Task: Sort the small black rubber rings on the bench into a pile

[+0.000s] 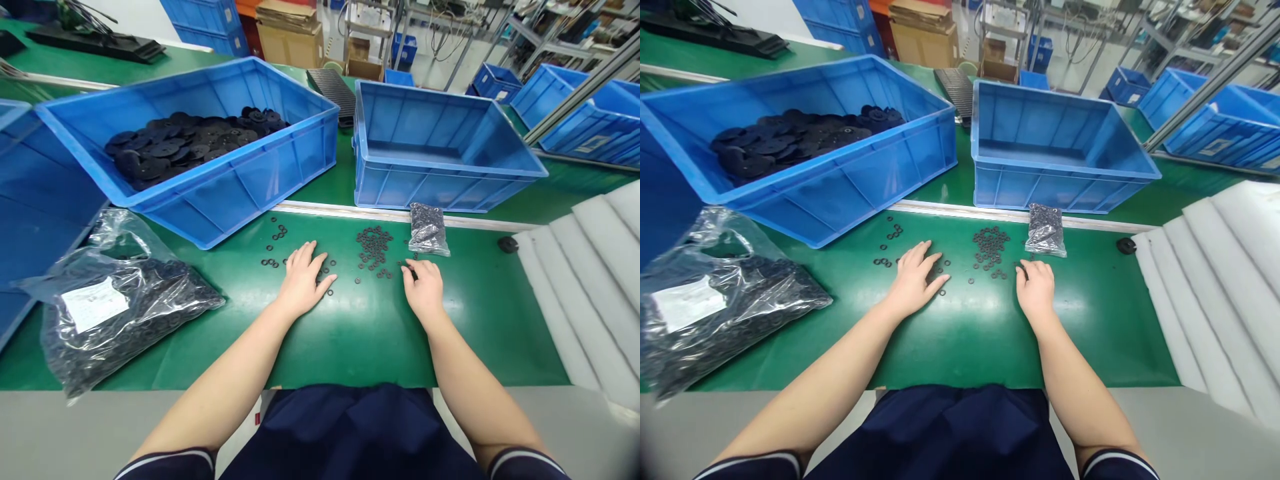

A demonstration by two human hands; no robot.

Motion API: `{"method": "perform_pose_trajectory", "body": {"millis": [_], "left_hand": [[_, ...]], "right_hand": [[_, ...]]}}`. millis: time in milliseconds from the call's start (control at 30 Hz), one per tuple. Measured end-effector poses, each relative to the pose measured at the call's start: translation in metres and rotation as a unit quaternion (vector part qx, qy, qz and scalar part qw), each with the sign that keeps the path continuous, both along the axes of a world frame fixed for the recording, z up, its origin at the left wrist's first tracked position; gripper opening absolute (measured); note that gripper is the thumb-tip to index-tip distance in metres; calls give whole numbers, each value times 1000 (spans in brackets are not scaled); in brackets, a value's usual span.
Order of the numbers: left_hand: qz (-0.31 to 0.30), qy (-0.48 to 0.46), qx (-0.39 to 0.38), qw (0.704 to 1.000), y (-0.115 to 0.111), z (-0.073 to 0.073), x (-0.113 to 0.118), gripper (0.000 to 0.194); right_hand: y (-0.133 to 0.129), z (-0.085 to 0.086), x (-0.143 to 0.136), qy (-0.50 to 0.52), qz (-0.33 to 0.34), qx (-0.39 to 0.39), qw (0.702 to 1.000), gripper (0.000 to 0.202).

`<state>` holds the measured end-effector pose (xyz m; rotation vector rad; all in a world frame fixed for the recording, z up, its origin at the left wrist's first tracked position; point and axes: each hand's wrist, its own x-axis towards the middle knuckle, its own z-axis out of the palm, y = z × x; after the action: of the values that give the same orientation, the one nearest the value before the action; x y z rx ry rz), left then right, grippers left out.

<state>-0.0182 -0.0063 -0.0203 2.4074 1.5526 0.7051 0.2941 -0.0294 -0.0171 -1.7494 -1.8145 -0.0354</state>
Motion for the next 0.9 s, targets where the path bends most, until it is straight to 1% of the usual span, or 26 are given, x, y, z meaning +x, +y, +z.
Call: {"method": "perform_pose_trajectory", "body": {"millis": [67,167,233,300,433,500,600,667,767,833,900], "left_hand": [[33,1,1,999,1,0,0,45],[98,-6,4,995,2,0,-1,41],[113,-13,2,994,2,1,-2,40],[101,-22,2,995,1,2,-2,39],[56,-24,9,998,-1,3,-1,35],[55,-23,5,998,-1,3,0,31],[73,-31,-8,997,1,3,-1,24],[94,-38,-10,995,3,4,-2,22],[128,-44,-3,991,5,4,-6,20],[136,-47,1,990,6,3,-10,18],[133,-52,0,990,8,1,-13,14]], "right_hand": [[5,-2,4,-11,-5,-5,1000,29],[11,-4,4,-16,7,-10,1000,28],[14,-5,2,-19,14,-11,1000,28],[16,-4,0,-25,20,-13,999,27],[22,-2,0,-38,32,-20,999,24],[24,1,-4,-39,39,-25,998,23],[28,9,-28,-22,67,-35,997,22],[29,15,-55,-18,106,-50,993,21],[32,24,-100,-45,163,-83,982,21],[34,29,-124,-65,181,-104,976,21],[37,31,-137,-80,185,-120,972,21]]}}
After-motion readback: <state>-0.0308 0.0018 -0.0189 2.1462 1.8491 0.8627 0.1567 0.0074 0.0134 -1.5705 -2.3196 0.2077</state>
